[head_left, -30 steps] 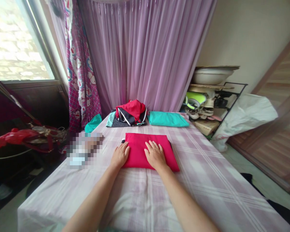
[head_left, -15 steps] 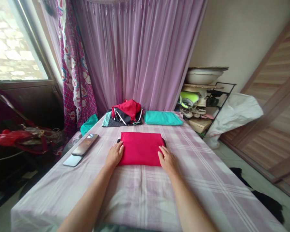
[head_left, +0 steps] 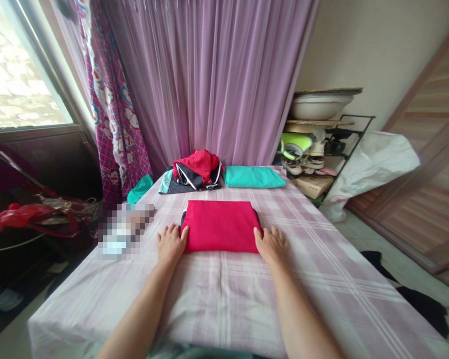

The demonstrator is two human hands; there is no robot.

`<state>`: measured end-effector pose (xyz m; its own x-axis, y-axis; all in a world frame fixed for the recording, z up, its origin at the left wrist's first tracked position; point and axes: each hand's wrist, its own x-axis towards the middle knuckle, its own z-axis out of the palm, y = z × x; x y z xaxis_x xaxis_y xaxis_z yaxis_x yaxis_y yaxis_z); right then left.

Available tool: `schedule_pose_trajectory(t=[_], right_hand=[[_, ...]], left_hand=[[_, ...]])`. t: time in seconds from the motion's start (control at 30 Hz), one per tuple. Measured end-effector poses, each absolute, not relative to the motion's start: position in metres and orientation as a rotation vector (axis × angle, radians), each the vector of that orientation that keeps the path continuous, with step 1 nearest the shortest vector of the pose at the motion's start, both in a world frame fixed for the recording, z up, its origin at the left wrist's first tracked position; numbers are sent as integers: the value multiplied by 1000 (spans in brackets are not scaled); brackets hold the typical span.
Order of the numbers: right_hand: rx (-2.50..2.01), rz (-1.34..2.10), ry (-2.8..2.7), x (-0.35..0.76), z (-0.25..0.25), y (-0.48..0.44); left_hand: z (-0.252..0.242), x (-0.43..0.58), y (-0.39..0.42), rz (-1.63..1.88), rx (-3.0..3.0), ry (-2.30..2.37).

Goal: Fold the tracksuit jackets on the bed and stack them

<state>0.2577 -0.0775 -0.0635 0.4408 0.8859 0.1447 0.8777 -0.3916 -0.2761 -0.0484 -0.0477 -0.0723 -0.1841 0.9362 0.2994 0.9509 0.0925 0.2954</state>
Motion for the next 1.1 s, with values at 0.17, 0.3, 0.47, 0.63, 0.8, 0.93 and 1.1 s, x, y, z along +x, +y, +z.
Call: schedule_pose_trajectory(t=[0.17, 0.3, 0.47, 0.63, 0.8, 0.93, 1.1], right_hand=[[-2320, 2, -1558, 261, -67, -75], [-2226, -69, -1590, 260, -69, -73], [-2171, 40, -1597, 256, -63, -73], [-2093, 113, -1467, 250, -50, -80], [-2099, 92, -1375, 253, -46, -85], [-2102, 188, -1340, 257, -48, -83], [-2077, 227, -1346, 256, -51, -81]], left_hand=[[-65, -51, -46, -718, -2106, -2300], [-67, -55, -43, -845, -2145, -2309], [-71, -59, -39, -1104, -2227, -2333], [-68, -56, -43, -1341, -2147, -2383], [-60, -48, -50, -1481, -2078, -2339], [-51, -45, -54, -1367, -2081, -2427], [-45, -44, -57, -1327, -2092, -2437]])
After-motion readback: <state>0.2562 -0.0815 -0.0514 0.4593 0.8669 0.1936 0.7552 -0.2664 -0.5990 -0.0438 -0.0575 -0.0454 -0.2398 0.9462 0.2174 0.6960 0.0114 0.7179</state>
